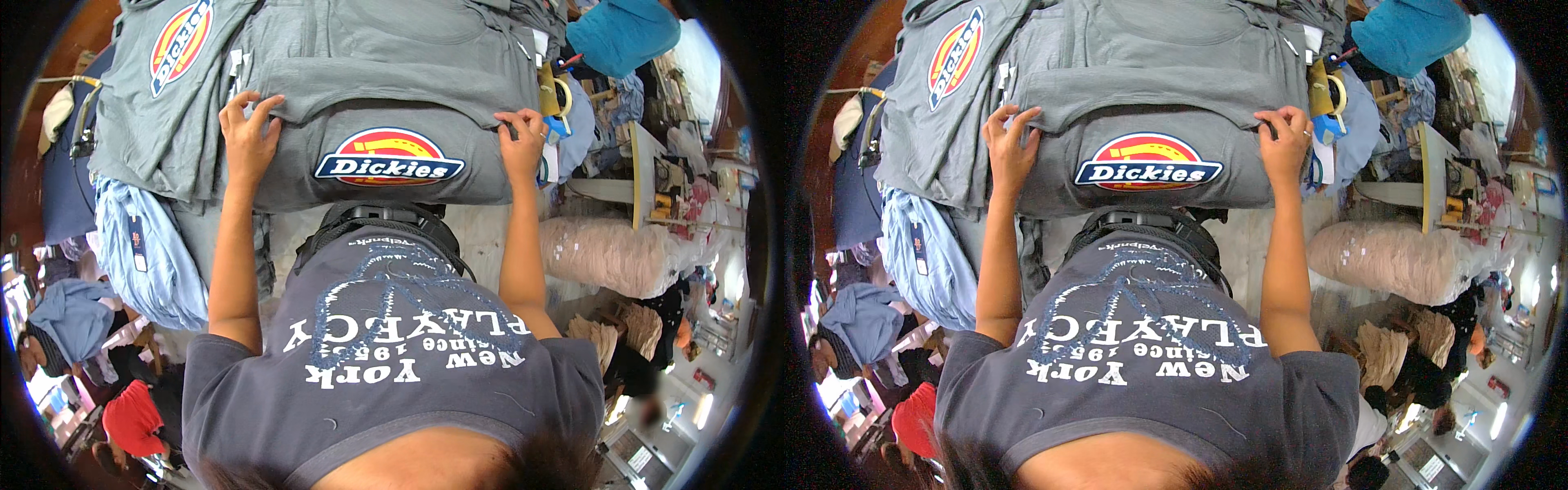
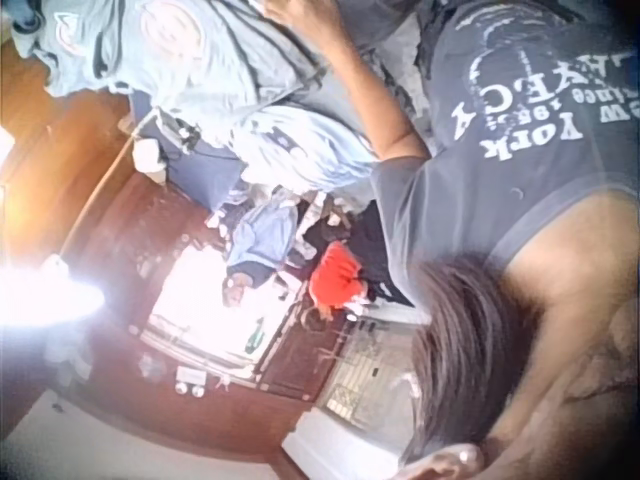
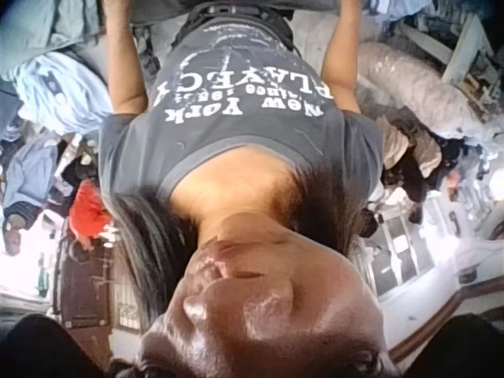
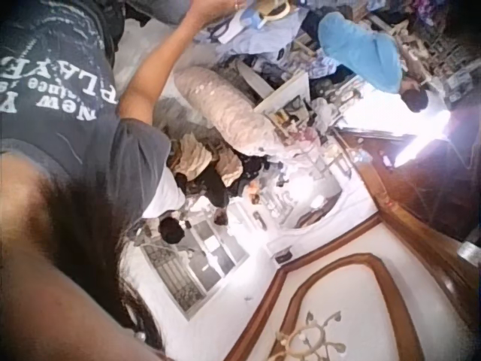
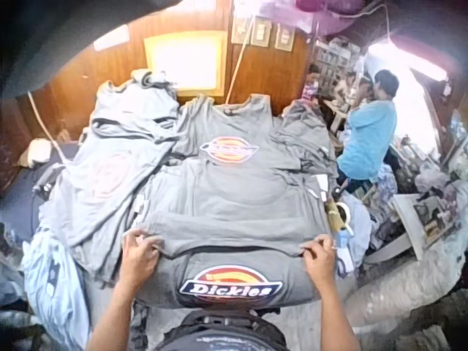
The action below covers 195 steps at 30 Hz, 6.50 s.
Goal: The person trims excess threads from gray shirts using shears and folds the shirts one at a time on a work table.
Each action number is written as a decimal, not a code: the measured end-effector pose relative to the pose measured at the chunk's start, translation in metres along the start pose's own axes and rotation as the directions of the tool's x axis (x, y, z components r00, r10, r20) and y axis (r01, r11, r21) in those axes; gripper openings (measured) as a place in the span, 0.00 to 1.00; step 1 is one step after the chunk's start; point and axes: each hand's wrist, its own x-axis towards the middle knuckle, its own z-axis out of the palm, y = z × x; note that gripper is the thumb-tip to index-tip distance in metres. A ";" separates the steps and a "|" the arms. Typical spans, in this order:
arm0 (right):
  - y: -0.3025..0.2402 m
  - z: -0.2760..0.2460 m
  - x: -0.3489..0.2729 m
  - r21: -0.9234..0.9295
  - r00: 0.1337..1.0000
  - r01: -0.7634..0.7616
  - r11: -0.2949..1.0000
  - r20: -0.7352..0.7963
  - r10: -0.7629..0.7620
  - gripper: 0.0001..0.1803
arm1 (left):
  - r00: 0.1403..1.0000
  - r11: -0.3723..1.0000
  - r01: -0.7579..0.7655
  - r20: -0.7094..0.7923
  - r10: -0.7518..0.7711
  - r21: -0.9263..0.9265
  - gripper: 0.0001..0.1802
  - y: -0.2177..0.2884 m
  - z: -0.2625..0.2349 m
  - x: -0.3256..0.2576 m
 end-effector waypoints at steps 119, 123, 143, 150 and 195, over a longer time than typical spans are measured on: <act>0.020 -0.041 0.026 0.628 0.612 -0.775 0.068 0.720 0.328 0.05 | 0.667 0.169 0.701 0.554 -0.498 -0.693 0.22 -0.052 -0.029 0.029; 0.017 -0.075 0.046 0.768 0.737 -0.640 -0.010 0.618 0.272 0.10 | 0.768 0.010 0.533 0.479 -0.424 -0.846 0.19 -0.040 -0.059 0.048; 0.021 -0.220 0.155 0.965 0.993 -0.013 0.263 0.043 -0.111 0.33 | 0.837 0.928 -0.071 -0.527 -0.143 -0.366 0.26 -0.075 -0.293 0.041; -0.093 -0.158 0.265 0.779 0.886 0.087 0.621 0.225 -0.405 0.23 | 0.937 0.667 0.347 0.215 -0.274 -0.659 0.45 -0.091 -0.247 0.112; 0.012 -0.021 -0.096 -0.074 0.969 -0.233 0.970 0.067 0.238 0.27 | 0.965 0.991 0.076 0.241 -0.101 0.110 0.24 0.015 -0.009 -0.052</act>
